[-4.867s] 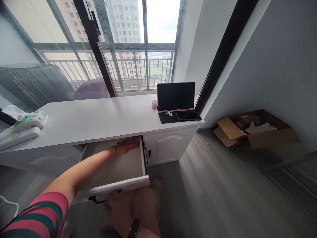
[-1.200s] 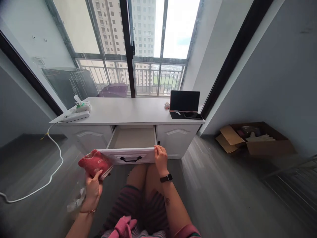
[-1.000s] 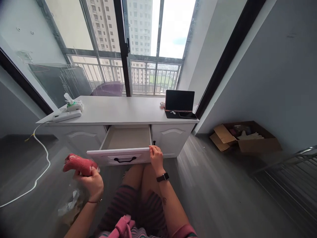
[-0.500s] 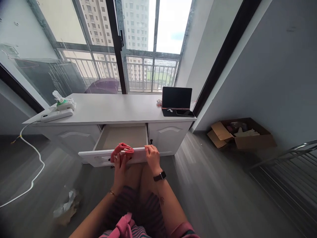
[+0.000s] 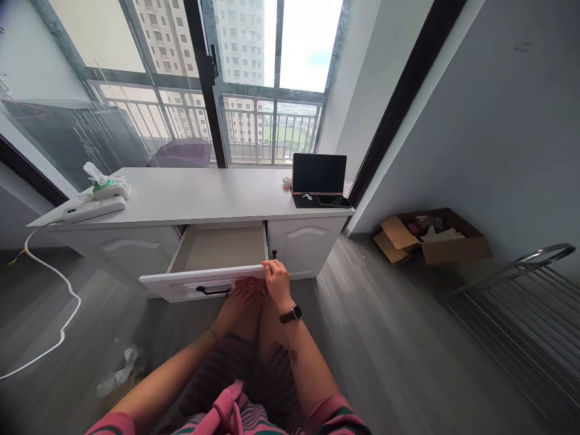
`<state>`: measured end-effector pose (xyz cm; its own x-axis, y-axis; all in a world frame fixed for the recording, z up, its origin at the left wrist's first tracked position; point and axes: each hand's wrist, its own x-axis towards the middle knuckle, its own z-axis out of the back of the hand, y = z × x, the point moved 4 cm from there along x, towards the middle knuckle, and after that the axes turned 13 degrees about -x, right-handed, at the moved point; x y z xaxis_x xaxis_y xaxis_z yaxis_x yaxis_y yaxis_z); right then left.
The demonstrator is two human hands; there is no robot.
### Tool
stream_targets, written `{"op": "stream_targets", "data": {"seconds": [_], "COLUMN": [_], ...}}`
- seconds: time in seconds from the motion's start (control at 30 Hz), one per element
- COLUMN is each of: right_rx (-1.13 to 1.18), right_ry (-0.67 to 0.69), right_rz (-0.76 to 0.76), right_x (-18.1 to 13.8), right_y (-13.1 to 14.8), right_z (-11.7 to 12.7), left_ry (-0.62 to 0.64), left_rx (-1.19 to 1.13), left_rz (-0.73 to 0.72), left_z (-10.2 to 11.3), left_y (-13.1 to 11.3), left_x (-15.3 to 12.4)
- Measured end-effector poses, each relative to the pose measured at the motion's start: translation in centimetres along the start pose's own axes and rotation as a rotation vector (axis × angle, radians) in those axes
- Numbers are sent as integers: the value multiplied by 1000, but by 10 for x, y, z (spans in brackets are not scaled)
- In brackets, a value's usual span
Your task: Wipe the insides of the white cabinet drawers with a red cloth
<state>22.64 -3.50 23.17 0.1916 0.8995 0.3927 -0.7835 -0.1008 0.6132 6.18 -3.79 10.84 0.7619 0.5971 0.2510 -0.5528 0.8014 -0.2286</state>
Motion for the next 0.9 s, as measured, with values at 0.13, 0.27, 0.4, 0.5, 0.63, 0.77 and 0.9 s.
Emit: {"op": "stream_targets", "data": {"seconds": [0.13,0.27,0.4,0.5,0.63,0.77,0.9], "right_rx": [10,17,30,37,43,44,45], "right_ry": [-1,-4,-3,-15,-60,-75,-55], "right_rz": [-6,-17,-8,-1,-10,-19,-12], "right_x": [0,0,0,0,0,0,0], "right_y": [0,0,2,1,-1,-2,-1], "right_z": [-2,-1,0,-2,-6,-8,-8], "left_ry": [-5,41,2,-155,-380,-659,-702], "left_rx": [-21,-31,34,101,21,-171,-272], "left_rz": [54,184,372,521,664,738,616], "left_z": [4,6,17,39,65,68,63], "left_y": [4,29,76,104,110,94,67], "left_x": [-13,-47,-110,-158,-175,-142,-104]}}
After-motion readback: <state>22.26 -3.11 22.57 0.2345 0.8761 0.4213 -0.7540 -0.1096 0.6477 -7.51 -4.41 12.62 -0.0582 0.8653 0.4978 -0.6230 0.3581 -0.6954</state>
